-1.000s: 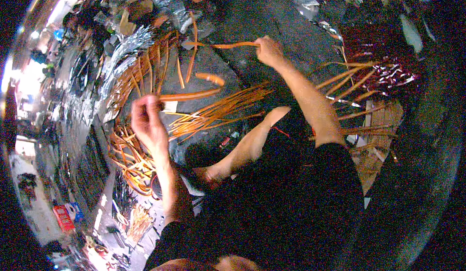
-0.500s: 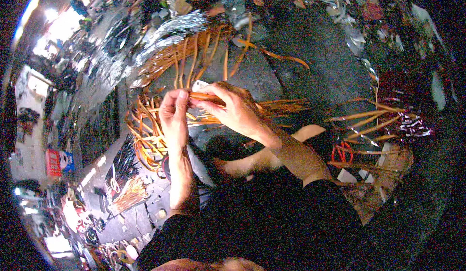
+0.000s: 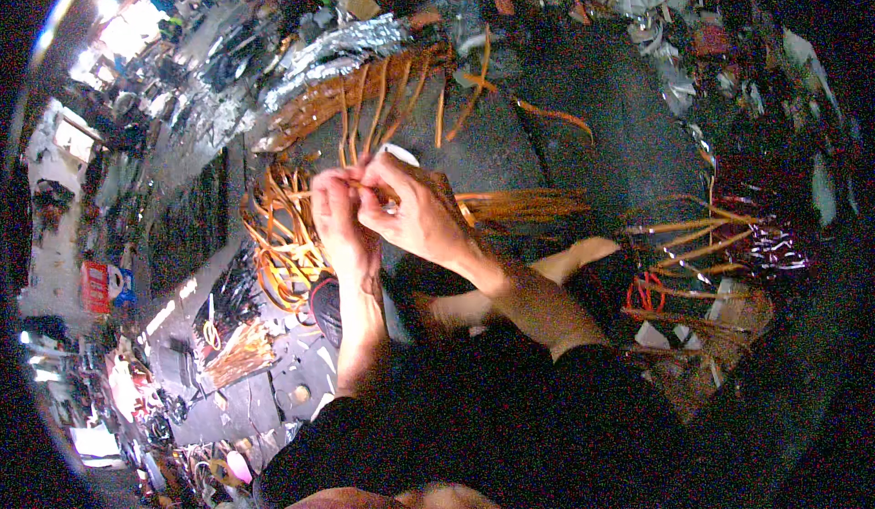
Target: The person sits on the floor and repeatedly picks up individual orange cables, straightens them by hand, and places them into a growing pile. The person handles the cables one at a time, organizing them into a neat stack.
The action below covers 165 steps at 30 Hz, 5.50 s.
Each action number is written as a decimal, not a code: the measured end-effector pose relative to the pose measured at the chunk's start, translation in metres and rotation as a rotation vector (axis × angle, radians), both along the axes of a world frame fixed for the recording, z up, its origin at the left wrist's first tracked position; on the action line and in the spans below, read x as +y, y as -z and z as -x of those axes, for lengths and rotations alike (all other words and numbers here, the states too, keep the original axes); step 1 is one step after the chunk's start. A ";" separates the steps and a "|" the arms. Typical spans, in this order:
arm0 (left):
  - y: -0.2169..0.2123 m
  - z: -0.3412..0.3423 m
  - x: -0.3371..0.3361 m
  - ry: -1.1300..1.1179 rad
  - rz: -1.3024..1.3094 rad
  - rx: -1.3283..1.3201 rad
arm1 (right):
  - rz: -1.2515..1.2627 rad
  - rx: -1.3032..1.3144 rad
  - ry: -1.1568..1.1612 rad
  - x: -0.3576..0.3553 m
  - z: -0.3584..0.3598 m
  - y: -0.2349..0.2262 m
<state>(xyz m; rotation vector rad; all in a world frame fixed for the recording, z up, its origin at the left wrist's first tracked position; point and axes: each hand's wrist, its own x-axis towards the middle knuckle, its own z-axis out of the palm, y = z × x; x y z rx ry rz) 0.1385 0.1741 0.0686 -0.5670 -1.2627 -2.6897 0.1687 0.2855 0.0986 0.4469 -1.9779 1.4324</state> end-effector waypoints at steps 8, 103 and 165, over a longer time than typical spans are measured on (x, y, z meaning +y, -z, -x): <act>-0.009 0.012 -0.030 -0.077 -0.216 -0.102 | -0.280 0.056 0.028 0.018 -0.008 0.020; 0.119 0.034 -0.019 0.252 1.391 0.145 | -0.759 -0.711 0.524 0.343 0.124 0.256; 0.015 0.012 0.062 0.572 1.366 0.269 | -0.648 -0.671 0.479 0.209 -0.177 0.047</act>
